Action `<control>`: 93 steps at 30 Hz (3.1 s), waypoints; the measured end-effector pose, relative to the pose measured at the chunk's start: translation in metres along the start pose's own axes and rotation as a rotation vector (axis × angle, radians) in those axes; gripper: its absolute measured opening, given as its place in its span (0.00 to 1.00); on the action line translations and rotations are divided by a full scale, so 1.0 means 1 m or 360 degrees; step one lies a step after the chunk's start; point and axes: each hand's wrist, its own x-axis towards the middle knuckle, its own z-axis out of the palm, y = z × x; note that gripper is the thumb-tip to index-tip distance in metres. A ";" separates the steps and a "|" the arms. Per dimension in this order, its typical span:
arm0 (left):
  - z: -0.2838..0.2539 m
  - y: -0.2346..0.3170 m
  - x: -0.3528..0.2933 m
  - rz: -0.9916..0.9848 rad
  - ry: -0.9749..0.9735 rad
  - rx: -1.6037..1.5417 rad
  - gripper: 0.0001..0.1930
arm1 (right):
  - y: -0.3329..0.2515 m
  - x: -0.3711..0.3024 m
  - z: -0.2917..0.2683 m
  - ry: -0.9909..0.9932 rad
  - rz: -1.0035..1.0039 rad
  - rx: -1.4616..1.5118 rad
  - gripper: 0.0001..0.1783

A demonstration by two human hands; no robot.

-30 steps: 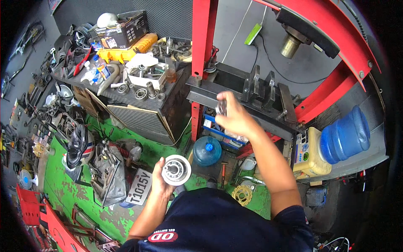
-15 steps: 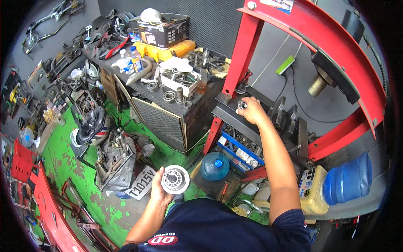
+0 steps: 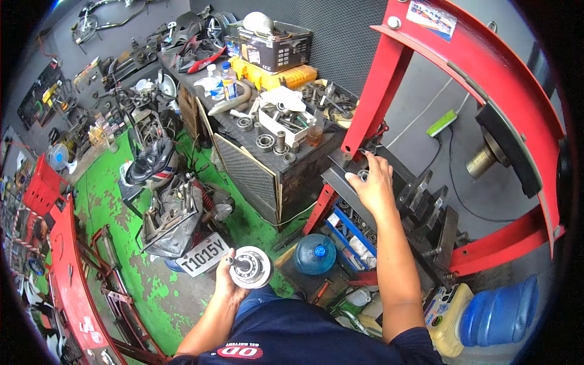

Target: Inspecting and assembling motorcycle engine components, specifically focusing on the crankshaft and bearings.

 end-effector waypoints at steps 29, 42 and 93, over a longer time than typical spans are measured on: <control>0.024 0.106 0.137 -0.0167 -0.0018 0.0355 0.31 | -0.081 0.327 0.303 -0.0822 0.0055 -0.0364 0.46; 0.023 0.111 0.145 -0.0163 0.0020 0.0285 0.31 | -0.131 0.447 0.238 -0.0096 -0.0659 -0.0245 0.20; 0.041 0.154 0.153 -0.0100 0.0186 0.0139 0.30 | 0.018 0.374 0.247 0.0263 0.0916 0.0160 0.24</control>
